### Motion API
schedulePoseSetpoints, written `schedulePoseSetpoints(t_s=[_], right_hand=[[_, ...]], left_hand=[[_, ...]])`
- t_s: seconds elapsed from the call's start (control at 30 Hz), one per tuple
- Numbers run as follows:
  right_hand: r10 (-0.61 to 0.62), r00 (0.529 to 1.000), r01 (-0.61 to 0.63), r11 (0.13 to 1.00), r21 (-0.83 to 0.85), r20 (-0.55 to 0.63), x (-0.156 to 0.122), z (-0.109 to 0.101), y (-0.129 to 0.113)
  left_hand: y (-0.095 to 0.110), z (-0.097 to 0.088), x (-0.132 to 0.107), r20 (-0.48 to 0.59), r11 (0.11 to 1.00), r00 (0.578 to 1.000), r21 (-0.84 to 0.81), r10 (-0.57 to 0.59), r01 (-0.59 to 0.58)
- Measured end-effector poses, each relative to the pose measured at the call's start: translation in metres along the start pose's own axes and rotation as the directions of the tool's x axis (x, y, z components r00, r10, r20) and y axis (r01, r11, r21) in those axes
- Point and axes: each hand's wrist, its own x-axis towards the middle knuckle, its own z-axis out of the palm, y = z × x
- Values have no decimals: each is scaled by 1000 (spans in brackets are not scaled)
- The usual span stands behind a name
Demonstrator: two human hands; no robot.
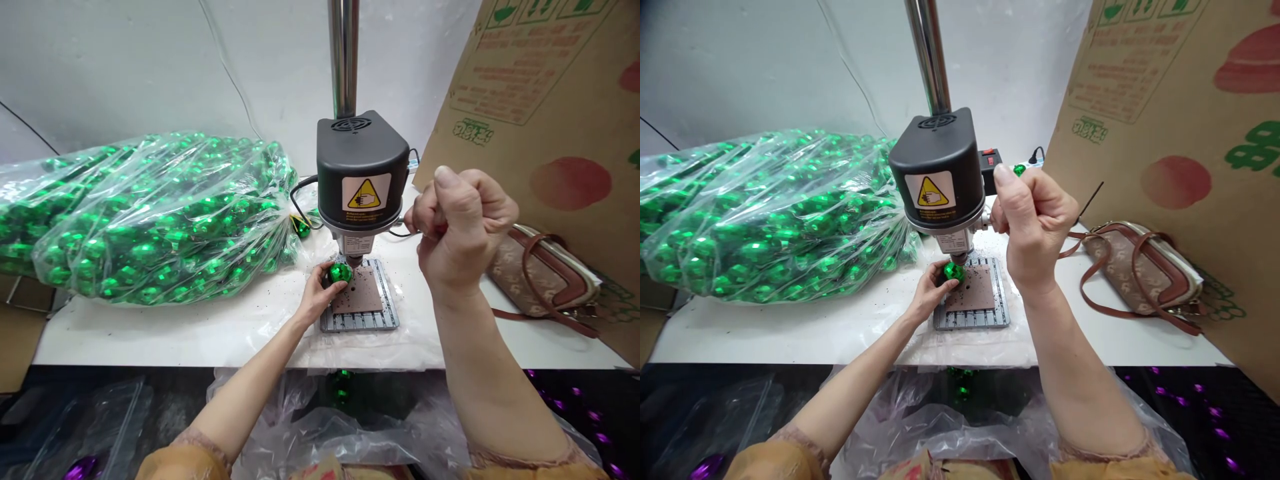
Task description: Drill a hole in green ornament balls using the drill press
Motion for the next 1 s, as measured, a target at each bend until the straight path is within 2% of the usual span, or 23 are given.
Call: schedulePoseSetpoints(t_s=[0.27, 0.47, 0.63, 0.77, 1.0], right_hand=[[33, 999, -31, 999, 39, -35, 8, 7, -1], [73, 997, -72, 993, 89, -6, 21, 12, 1], [73, 997, -74, 994, 76, 14, 21, 12, 1], [63, 998, -64, 996, 59, 26, 21, 10, 2], [50, 997, -54, 996, 70, 55, 18, 6, 1]], left_hand=[[-2, 1, -1, 114, 1000, 993, 20, 9, -12], [-1, 2, -1, 76, 987, 993, 120, 94, -102], [-1, 13, -7, 86, 965, 983, 195, 163, -177], [-7, 21, -11, 108, 964, 981, 194, 163, -181], [-12, 21, -11, 119, 966, 978, 173, 172, -191]])
